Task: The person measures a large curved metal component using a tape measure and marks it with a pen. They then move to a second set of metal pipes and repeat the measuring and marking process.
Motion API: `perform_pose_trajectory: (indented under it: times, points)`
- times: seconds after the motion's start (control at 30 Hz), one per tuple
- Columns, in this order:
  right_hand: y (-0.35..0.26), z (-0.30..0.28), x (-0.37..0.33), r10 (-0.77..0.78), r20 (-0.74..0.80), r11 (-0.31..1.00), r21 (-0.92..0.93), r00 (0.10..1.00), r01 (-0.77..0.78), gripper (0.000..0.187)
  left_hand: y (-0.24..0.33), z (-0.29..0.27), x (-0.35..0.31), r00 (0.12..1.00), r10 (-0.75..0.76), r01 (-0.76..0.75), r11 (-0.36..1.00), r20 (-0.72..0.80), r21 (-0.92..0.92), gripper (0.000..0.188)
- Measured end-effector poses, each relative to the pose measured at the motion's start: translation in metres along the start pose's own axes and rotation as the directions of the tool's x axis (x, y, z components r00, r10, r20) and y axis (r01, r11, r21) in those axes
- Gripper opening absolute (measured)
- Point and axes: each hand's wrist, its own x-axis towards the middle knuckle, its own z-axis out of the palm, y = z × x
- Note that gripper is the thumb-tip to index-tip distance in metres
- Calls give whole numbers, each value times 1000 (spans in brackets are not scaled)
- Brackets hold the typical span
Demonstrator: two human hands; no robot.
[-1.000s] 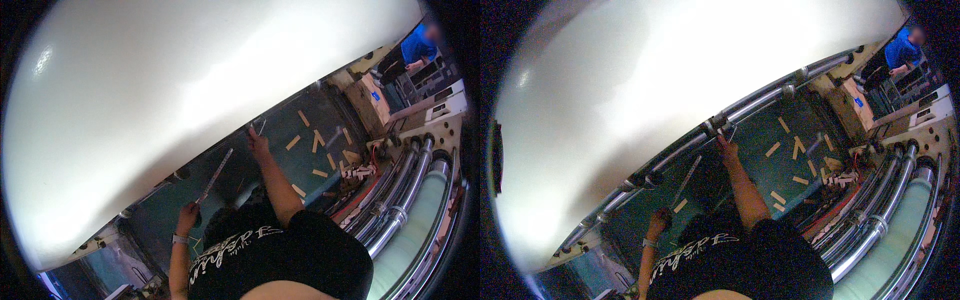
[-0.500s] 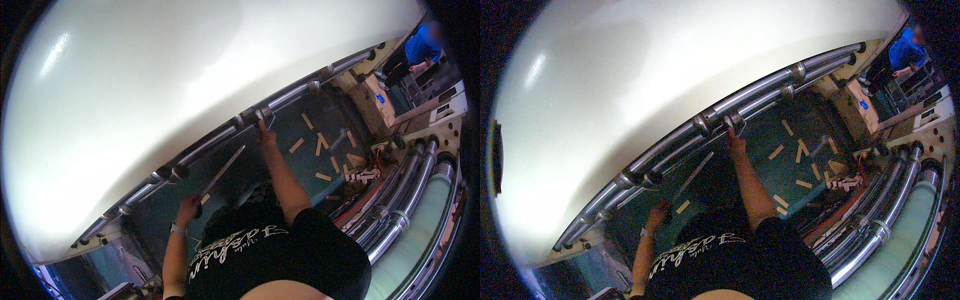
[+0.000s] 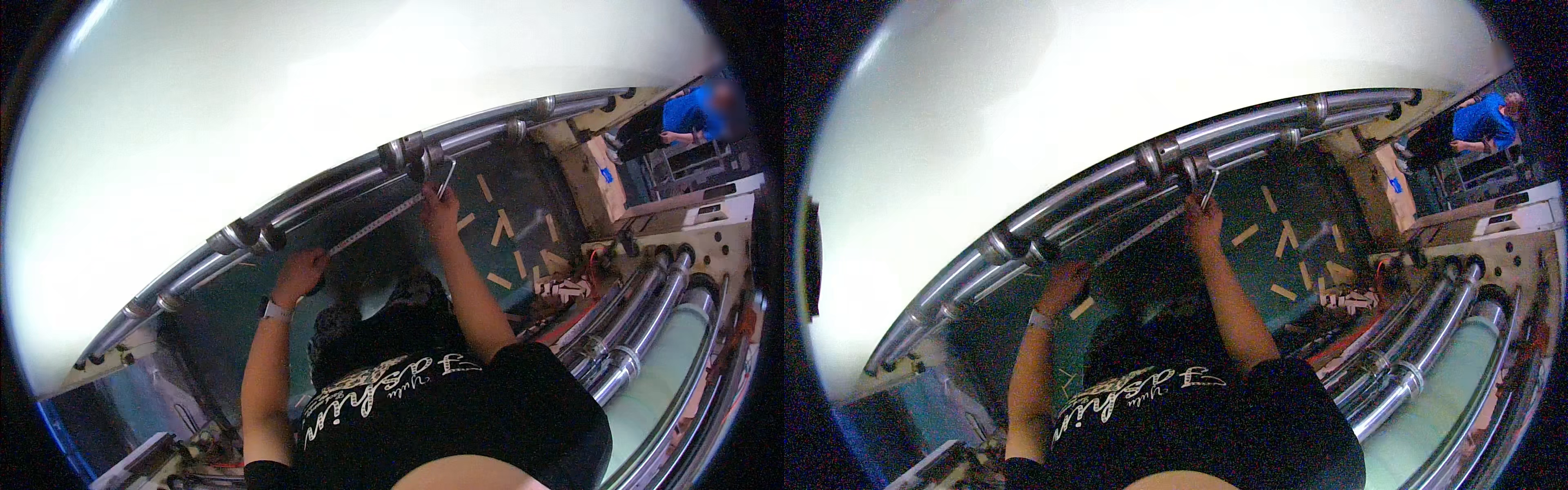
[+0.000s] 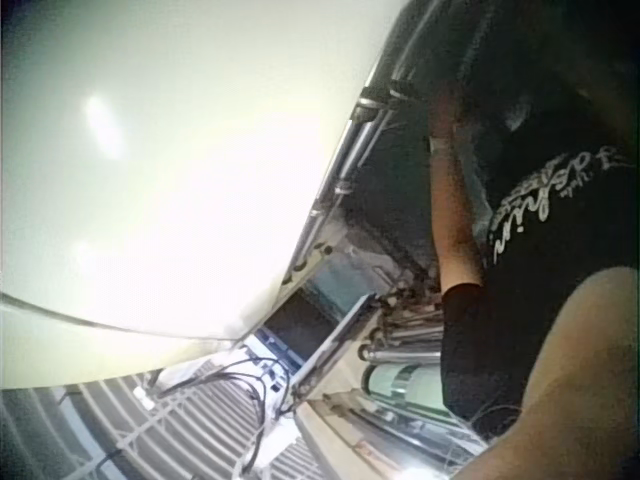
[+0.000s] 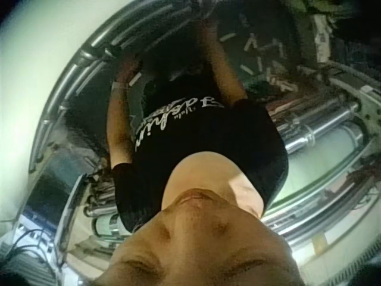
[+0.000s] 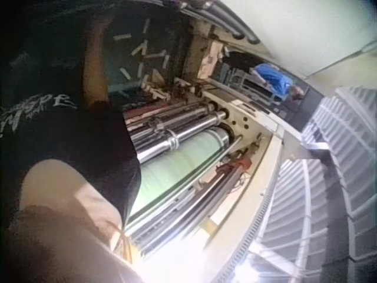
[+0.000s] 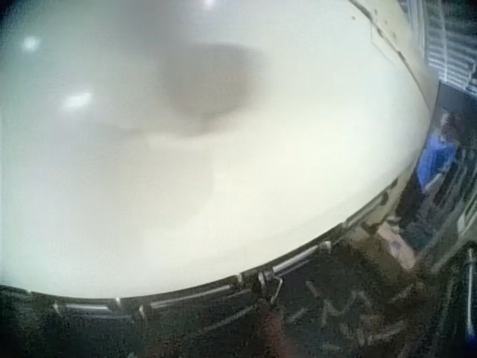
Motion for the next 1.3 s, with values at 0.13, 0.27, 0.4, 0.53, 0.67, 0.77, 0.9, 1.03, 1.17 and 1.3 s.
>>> perform_pose_trajectory:
  times: [0.13, 0.27, 0.4, 0.53, 0.67, 0.77, 0.9, 1.03, 1.17, 1.3]
  points:
    - [12, -8, 25, -147, 35, 985, -83, 989, 149, 10, -8, 6, 0, 999, -43, 42, 992, -5, -117, 21]
    - [16, -18, 55, -326, 13, 937, -129, 945, 324, 12, -32, -9, -17, 982, -8, -11, 995, -188, -104, 19]
    - [25, -20, 78, -431, -17, 891, -165, 902, 423, 13, -70, -42, -45, 986, -104, 99, 994, -130, -41, 19]
    - [44, -24, 101, -469, -84, 851, -308, 879, 425, 19, -112, -41, -44, 952, 23, -20, 1000, -305, 15, 19]
    - [30, 11, 82, -538, -28, 841, -84, 843, 534, 11, -131, -42, -40, 941, -28, 61, 994, -336, 89, 20]
    - [30, -1, 92, -542, 10, 829, -154, 840, 537, 12, -126, -51, -35, 936, -59, 90, 993, -347, 73, 21]
    - [32, 4, 95, -519, -23, 853, -79, 854, 516, 16, -134, -53, -33, 933, -56, 99, 990, -355, 104, 21]
    - [30, 6, 97, -543, -49, 840, -14, 838, 543, 12, -121, -58, -30, 931, -73, 128, 983, -357, 133, 20]
    - [23, 7, 86, -407, -32, 913, -47, 913, 406, 11, -118, -58, -32, 921, -96, 165, 974, -376, 155, 20]
    - [22, -1, 89, -370, -20, 929, -27, 929, 370, 11, -114, -55, -29, 909, -93, 177, 969, -405, 175, 19]
